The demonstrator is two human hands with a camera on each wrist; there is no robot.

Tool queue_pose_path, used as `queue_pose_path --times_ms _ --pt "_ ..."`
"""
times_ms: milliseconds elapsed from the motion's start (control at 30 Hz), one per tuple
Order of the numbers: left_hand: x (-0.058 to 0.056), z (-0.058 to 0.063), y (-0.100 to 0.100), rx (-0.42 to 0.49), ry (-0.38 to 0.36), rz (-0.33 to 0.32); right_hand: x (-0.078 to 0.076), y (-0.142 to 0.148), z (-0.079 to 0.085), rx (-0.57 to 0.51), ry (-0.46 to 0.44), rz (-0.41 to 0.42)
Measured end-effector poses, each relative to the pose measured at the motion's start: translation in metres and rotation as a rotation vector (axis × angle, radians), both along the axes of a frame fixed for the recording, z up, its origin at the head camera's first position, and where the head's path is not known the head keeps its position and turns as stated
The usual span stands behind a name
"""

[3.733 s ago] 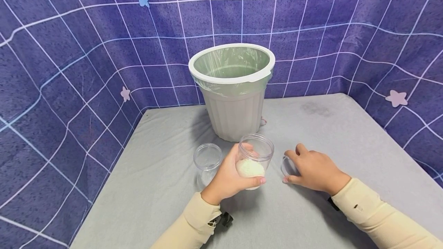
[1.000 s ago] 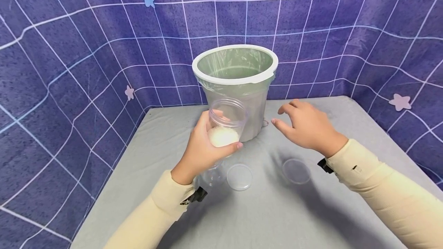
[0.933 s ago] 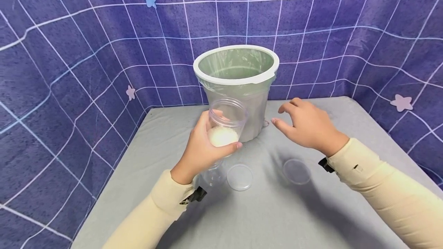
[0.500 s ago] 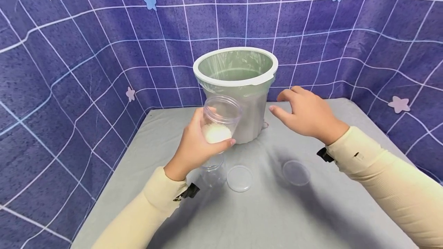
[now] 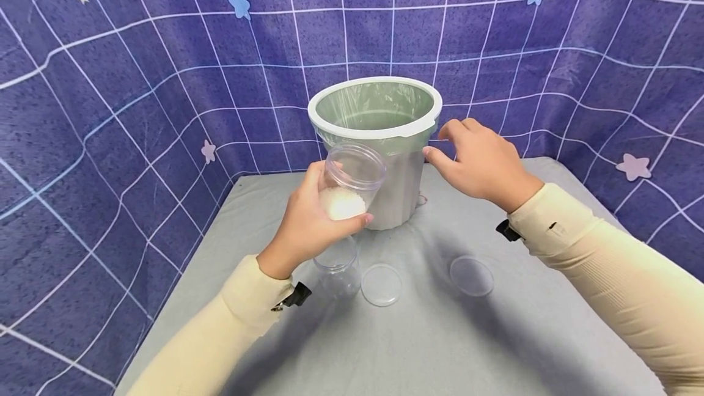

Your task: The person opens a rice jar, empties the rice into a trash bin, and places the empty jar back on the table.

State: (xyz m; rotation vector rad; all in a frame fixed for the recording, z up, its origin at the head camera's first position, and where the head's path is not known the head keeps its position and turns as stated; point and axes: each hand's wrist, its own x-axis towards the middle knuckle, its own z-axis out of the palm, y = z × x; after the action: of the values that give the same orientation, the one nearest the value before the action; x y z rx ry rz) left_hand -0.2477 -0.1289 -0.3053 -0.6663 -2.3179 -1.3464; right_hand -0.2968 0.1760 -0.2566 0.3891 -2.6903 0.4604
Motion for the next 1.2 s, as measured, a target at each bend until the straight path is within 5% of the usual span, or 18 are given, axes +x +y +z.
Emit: queue_pose_path --times_ms 1200 --pt "-0.004 0.029 -0.014 -0.107 0.08 0.136 -0.048 -0.009 0.035 -0.009 -0.112 -0.117"
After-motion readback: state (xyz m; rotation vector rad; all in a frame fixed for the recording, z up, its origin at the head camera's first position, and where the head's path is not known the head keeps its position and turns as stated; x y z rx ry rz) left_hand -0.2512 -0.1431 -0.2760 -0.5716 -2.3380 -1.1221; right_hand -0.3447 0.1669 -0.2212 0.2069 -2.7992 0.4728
